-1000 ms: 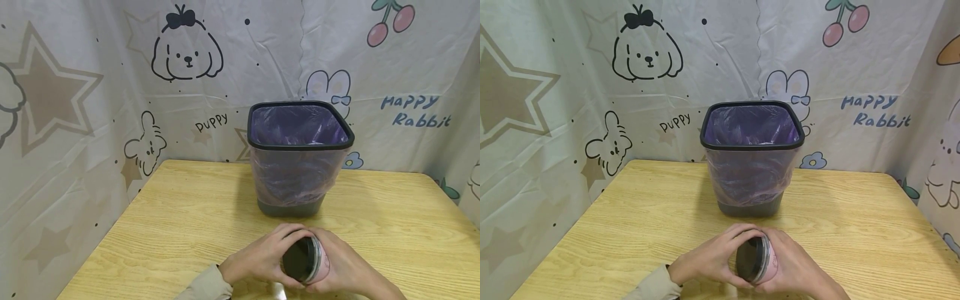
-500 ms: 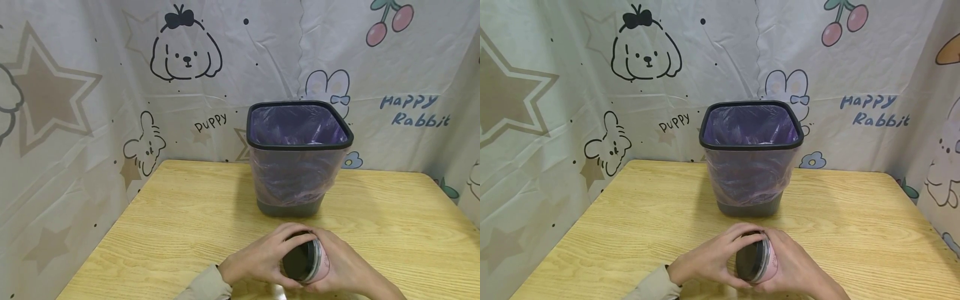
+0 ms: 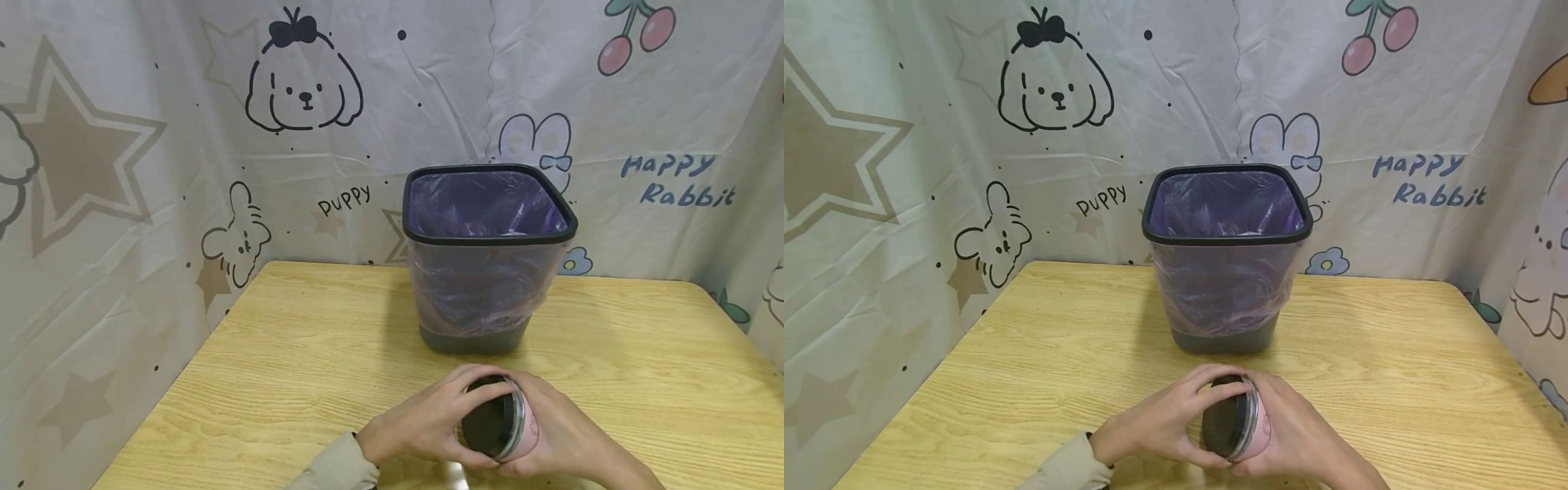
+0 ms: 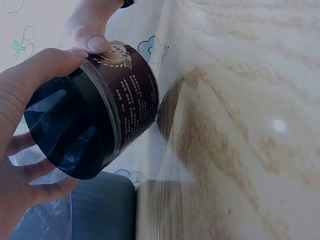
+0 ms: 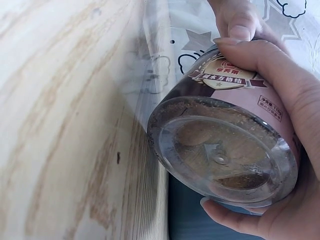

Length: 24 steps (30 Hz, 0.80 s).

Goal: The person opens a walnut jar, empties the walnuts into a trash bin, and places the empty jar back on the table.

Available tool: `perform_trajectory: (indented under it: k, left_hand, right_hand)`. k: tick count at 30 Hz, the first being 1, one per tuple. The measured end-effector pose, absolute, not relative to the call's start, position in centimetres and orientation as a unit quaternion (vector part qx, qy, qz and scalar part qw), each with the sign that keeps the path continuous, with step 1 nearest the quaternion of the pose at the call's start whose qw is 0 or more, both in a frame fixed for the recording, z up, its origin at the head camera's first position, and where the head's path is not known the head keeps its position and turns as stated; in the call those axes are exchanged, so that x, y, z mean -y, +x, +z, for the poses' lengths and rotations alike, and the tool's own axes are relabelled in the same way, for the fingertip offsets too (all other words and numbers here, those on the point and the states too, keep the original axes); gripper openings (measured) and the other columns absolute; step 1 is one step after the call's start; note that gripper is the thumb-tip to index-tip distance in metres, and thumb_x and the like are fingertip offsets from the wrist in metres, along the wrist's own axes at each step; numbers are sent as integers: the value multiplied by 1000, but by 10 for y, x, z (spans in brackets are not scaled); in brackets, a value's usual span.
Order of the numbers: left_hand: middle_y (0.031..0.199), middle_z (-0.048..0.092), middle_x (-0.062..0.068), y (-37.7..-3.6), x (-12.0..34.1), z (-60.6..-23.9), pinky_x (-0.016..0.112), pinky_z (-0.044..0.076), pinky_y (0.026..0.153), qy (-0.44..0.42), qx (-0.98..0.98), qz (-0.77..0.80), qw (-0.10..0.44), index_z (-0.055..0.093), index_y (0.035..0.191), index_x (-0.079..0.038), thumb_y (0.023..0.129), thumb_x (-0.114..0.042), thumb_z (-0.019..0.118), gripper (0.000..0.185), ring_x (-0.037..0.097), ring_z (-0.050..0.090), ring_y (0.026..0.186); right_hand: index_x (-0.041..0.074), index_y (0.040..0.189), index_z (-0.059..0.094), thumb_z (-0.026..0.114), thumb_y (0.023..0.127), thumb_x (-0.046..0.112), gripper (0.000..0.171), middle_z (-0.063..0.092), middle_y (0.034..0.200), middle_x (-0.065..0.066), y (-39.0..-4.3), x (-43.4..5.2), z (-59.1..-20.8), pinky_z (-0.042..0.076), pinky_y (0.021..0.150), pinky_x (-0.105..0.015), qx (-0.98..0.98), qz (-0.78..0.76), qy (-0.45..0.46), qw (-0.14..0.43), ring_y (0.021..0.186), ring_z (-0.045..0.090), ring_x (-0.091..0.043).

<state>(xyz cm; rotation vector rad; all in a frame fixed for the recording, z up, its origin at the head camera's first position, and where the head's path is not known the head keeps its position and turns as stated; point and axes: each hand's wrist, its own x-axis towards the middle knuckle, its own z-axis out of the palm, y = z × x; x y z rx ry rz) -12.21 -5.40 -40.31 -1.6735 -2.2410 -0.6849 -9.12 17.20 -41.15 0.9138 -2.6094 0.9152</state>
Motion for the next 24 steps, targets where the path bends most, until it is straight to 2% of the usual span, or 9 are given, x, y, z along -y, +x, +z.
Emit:
perform_trajectory:
  k: [8,16,24]
  left_hand:
    - [152,28,8,-125,54,-404,25,22,114,-598,762,-222,116,34,147,-15,70,-38,85,95,19,26,140]
    - [149,31,6,-123,54,-404,21,27,110,-580,772,-228,126,34,148,-17,71,-46,83,95,14,31,136]
    - [152,26,9,-124,54,-404,23,24,113,-599,760,-224,119,35,147,-17,69,-40,86,95,16,27,139]
  right_hand:
    - [19,130,48,91,47,58,101,53,116,17,-91,-172,-412,52,71,-27,893,306,310,111,92,54,-4]
    - [20,132,48,91,46,57,103,53,118,15,-91,-172,-413,52,73,-28,893,302,310,122,95,55,-4]
    - [23,132,47,91,46,57,102,54,117,15,-91,-172,-413,52,72,-27,891,307,311,119,94,55,-4]
